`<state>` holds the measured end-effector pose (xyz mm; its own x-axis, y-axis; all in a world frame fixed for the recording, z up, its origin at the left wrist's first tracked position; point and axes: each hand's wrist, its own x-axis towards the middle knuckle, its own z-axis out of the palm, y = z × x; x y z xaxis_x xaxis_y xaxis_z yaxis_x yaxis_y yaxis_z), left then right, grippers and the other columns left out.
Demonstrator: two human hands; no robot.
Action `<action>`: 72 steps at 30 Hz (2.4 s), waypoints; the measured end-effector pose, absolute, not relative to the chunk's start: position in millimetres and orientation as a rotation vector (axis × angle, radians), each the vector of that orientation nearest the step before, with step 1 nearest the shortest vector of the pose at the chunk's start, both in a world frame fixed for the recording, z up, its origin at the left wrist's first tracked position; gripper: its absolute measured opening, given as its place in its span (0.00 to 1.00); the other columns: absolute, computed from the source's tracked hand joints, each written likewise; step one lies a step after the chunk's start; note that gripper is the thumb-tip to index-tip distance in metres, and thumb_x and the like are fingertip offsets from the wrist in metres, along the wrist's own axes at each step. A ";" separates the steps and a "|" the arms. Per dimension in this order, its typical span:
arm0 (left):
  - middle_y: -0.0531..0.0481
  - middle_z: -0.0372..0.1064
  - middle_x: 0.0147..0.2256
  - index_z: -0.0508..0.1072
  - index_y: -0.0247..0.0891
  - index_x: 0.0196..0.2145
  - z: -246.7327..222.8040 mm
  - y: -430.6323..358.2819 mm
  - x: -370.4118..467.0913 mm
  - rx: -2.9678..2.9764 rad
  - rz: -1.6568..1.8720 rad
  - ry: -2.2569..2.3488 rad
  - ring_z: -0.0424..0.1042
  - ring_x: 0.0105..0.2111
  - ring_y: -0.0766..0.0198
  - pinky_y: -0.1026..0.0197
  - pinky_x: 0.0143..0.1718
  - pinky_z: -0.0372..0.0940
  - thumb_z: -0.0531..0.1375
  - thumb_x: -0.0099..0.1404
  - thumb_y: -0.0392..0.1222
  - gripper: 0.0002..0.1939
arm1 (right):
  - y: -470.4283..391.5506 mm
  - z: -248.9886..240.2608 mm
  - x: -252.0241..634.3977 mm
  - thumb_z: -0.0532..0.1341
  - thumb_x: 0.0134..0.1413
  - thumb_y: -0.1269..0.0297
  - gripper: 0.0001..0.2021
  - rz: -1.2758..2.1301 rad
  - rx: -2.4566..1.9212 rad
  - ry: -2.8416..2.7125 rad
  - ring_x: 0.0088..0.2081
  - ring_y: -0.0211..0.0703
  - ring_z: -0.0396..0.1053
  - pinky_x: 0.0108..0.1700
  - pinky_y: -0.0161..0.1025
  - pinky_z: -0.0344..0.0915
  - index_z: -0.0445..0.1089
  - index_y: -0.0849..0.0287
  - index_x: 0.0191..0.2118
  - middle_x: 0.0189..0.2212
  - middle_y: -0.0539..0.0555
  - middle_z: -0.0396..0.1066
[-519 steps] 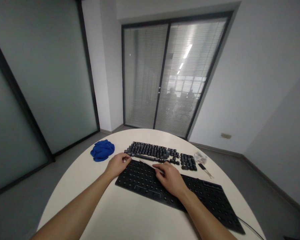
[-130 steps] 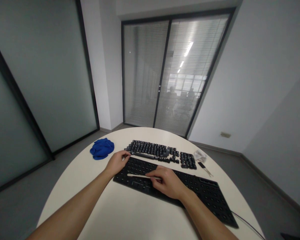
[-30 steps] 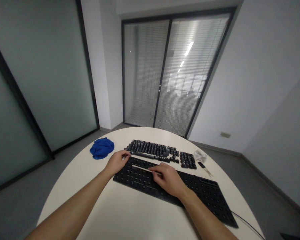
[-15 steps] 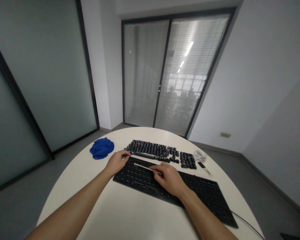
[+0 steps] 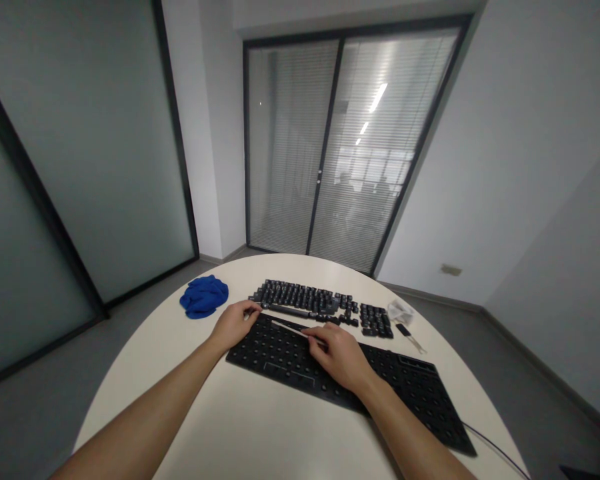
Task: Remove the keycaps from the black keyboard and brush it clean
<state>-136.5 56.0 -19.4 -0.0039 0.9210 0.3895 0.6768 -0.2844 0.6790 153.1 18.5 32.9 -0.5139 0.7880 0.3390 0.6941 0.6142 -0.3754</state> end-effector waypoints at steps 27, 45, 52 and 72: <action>0.50 0.78 0.36 0.78 0.41 0.38 -19.4 55.5 -134.8 1.906 1.215 1.757 0.76 0.38 0.57 0.58 0.42 0.67 0.57 0.62 0.44 0.11 | 21.9 32.3 155.4 0.55 0.65 0.63 0.15 0.241 -1.222 -2.337 0.40 0.44 0.72 0.44 0.38 0.64 0.75 0.52 0.50 0.36 0.55 0.75; 0.49 0.75 0.44 0.77 0.44 0.43 -9.5 39.6 -121.0 2.218 1.047 1.722 0.71 0.47 0.53 0.55 0.51 0.64 0.55 0.64 0.40 0.13 | 21.6 31.6 153.9 0.54 0.65 0.62 0.15 0.276 -1.199 -2.354 0.41 0.45 0.71 0.45 0.39 0.64 0.74 0.52 0.51 0.37 0.55 0.74; 0.49 0.75 0.46 0.76 0.44 0.44 -5.2 36.3 -118.4 2.234 0.938 1.819 0.70 0.48 0.54 0.55 0.51 0.64 0.52 0.64 0.35 0.16 | 21.8 31.8 153.4 0.54 0.64 0.62 0.15 0.290 -1.191 -2.349 0.40 0.45 0.71 0.45 0.39 0.64 0.75 0.51 0.51 0.36 0.55 0.74; 0.50 0.75 0.46 0.77 0.43 0.44 -4.0 34.4 -118.2 2.253 1.024 1.725 0.72 0.47 0.55 0.55 0.51 0.65 0.53 0.65 0.39 0.14 | 20.6 30.4 151.5 0.54 0.65 0.63 0.15 0.311 -1.106 -2.375 0.39 0.44 0.71 0.43 0.39 0.64 0.74 0.52 0.51 0.36 0.55 0.75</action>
